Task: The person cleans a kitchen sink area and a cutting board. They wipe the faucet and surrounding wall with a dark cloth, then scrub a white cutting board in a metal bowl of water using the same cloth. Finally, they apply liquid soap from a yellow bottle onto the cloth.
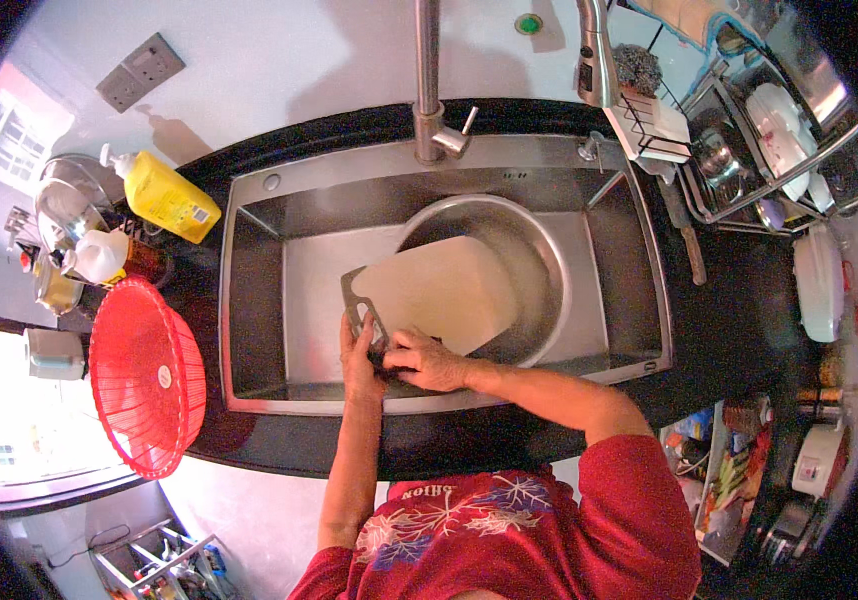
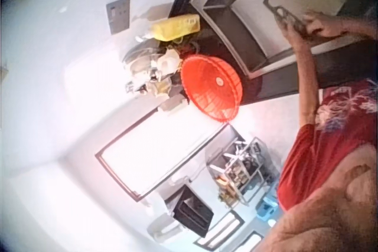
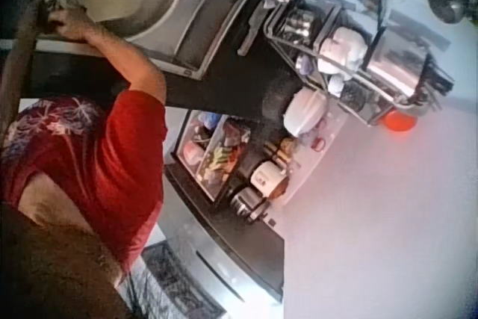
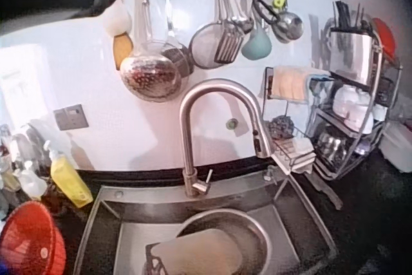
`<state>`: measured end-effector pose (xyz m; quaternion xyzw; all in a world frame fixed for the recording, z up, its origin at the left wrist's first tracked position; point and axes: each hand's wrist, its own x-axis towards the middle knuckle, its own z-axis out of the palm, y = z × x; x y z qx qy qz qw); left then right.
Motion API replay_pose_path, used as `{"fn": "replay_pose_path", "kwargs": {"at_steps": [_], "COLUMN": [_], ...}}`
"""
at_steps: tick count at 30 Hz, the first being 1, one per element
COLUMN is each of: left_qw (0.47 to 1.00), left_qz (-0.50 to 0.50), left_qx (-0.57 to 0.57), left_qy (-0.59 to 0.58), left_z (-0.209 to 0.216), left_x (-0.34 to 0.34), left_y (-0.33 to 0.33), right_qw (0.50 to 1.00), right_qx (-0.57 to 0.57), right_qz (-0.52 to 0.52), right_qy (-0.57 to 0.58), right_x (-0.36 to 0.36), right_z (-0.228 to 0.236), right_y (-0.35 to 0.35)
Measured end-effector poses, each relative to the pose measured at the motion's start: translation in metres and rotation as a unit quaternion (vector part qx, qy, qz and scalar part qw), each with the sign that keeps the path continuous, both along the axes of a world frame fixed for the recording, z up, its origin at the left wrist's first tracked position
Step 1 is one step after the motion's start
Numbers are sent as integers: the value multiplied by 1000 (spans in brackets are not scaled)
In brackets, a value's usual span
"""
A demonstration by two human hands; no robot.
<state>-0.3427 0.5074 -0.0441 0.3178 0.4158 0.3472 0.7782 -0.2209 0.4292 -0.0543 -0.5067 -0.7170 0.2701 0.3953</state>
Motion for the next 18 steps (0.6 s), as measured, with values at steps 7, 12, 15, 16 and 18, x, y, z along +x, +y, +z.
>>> {"fn": "replay_pose_path", "kwargs": {"at_steps": [7, 12, 15, 16, 18], "left_qw": [998, 994, 994, 994, 992], "left_qz": [-4, 9, 22, 30, 22], "left_qx": [22, -19, -24, -27, -13], "left_qy": [59, 111, 108, 101, 120], "left_z": [-4, -3, 6, 12, 22], "left_x": [0, 1, 4, 5, 10], "left_y": [2, 2, 0, -2, -3], "right_qw": [993, 972, 943, 921, 853], "right_qx": [-112, -189, -247, -241, -222], "right_qz": [33, -55, -191, -280, -454], "right_qy": [-37, -129, -118, -123, -132], "right_x": [85, 151, 176, 177, 178], "right_z": [-61, -99, -106, -115, -133], "right_y": [-46, -65, -69, -66, -57]}}
